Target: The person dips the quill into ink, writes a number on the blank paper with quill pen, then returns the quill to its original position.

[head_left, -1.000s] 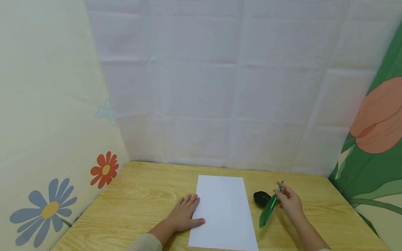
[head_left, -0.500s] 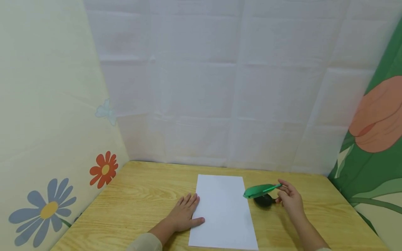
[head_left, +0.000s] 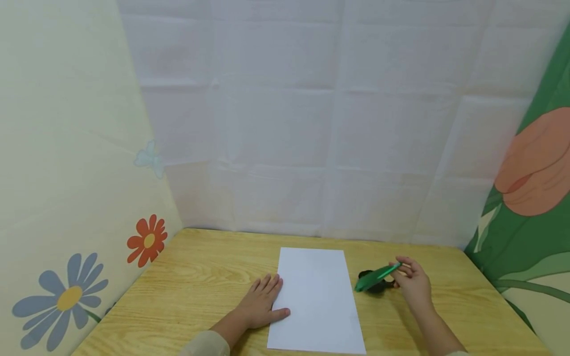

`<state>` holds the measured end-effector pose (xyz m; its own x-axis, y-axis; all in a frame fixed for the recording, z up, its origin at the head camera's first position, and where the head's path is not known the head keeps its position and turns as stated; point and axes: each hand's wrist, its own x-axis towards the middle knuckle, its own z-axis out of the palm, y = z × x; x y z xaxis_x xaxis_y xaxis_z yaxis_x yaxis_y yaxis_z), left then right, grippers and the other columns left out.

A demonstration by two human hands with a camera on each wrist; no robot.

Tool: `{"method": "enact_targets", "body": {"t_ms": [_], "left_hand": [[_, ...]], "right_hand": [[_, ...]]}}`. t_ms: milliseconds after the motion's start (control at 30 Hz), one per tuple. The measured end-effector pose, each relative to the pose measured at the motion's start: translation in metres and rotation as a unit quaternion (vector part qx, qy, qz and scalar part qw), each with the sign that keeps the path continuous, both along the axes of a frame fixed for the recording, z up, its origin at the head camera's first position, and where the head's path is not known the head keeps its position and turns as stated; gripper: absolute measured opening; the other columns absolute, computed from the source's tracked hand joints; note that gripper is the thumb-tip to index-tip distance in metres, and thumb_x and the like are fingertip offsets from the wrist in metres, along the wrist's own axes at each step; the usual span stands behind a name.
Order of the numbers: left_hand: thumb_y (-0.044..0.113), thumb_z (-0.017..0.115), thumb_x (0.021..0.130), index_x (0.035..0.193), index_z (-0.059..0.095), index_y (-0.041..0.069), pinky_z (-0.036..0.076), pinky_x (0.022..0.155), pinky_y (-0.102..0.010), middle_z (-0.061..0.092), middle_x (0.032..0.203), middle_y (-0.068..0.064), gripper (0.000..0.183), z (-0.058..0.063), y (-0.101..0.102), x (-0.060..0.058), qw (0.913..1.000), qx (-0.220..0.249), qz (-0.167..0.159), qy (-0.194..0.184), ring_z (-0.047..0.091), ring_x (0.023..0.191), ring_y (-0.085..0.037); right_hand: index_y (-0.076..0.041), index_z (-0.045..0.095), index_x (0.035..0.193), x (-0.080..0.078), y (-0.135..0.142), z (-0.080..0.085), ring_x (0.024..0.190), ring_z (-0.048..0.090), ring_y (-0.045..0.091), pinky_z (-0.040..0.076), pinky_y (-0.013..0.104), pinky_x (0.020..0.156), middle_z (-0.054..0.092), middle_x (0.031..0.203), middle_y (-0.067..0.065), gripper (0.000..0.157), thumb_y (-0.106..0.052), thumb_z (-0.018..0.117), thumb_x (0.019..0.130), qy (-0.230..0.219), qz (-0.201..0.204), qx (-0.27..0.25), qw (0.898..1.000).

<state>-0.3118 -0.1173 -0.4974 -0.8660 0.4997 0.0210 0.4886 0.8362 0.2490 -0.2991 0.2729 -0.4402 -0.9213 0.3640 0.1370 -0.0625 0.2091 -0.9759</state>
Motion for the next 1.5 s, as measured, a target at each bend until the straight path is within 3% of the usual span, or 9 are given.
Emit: {"method": "enact_targets", "body": {"t_ms": [200, 433, 667, 967, 1267, 1500], "left_hand": [[0.071, 0.042, 0.091, 0.155, 0.026, 0.007, 0.012, 0.122, -0.056, 0.022, 0.163, -0.010, 0.092, -0.005, 0.000, -0.004, 1.0000, 0.002, 0.004, 0.002, 0.015, 0.152, -0.035], [0.071, 0.042, 0.091, 0.154, 0.028, 0.005, 0.012, 0.121, -0.058, 0.025, 0.162, -0.012, 0.093, 0.001, 0.000, 0.002, 0.9998, 0.018, -0.003, 0.002, 0.017, 0.151, -0.037], [0.070, 0.043, 0.092, 0.154, 0.027, 0.005, 0.013, 0.121, -0.057, 0.024, 0.163, -0.011, 0.091, 0.003, 0.001, 0.002, 0.9999, 0.013, -0.001, 0.000, 0.017, 0.152, -0.035], [0.069, 0.044, 0.092, 0.154, 0.027, 0.005, 0.014, 0.121, -0.057, 0.025, 0.162, -0.012, 0.091, 0.005, 0.000, 0.002, 0.9999, 0.011, -0.003, -0.003, 0.017, 0.151, -0.036], [0.069, 0.044, 0.091, 0.154, 0.028, 0.006, 0.014, 0.121, -0.057, 0.026, 0.162, -0.012, 0.091, 0.003, 0.000, 0.001, 1.0000, 0.007, 0.001, 0.000, 0.018, 0.151, -0.036], [0.068, 0.044, 0.091, 0.154, 0.028, 0.005, 0.015, 0.121, -0.057, 0.026, 0.162, -0.012, 0.091, 0.005, 0.001, 0.002, 1.0000, 0.006, 0.002, -0.002, 0.019, 0.151, -0.036]], "right_hand": [[-0.002, 0.048, 0.133, 0.000, 0.002, -0.002, 0.056, 0.055, 0.003, 0.050, 0.019, 0.058, 0.059, 0.071, -0.030, 0.037, -0.008, 0.057, 0.098, -0.012, 0.000, 0.018, 1.000], [-0.004, 0.054, 0.134, 0.002, 0.003, -0.002, 0.058, 0.057, 0.003, 0.039, 0.020, 0.050, 0.066, 0.083, -0.029, 0.047, -0.036, 0.056, 0.100, -0.013, 0.006, 0.060, 0.998], [0.000, 0.053, 0.137, 0.002, 0.003, 0.001, 0.061, 0.058, 0.001, 0.036, 0.017, 0.047, 0.063, 0.079, -0.034, 0.045, -0.030, 0.050, 0.103, -0.034, 0.017, 0.065, 0.997], [0.002, 0.059, 0.132, 0.001, 0.004, 0.000, 0.069, 0.054, 0.005, 0.048, 0.021, 0.059, 0.062, 0.080, -0.004, 0.053, -0.040, 0.053, 0.100, -0.044, 0.027, 0.105, 0.993], [0.009, 0.056, 0.128, 0.001, 0.003, 0.000, 0.068, 0.057, 0.004, 0.053, 0.023, 0.064, 0.063, 0.076, -0.007, 0.046, -0.028, 0.052, 0.102, -0.030, 0.046, 0.071, 0.996], [0.007, 0.054, 0.133, 0.000, 0.005, -0.001, 0.066, 0.053, 0.006, 0.050, 0.023, 0.062, 0.059, 0.073, -0.003, 0.044, -0.025, 0.051, 0.103, -0.041, 0.054, 0.082, 0.994]]}}
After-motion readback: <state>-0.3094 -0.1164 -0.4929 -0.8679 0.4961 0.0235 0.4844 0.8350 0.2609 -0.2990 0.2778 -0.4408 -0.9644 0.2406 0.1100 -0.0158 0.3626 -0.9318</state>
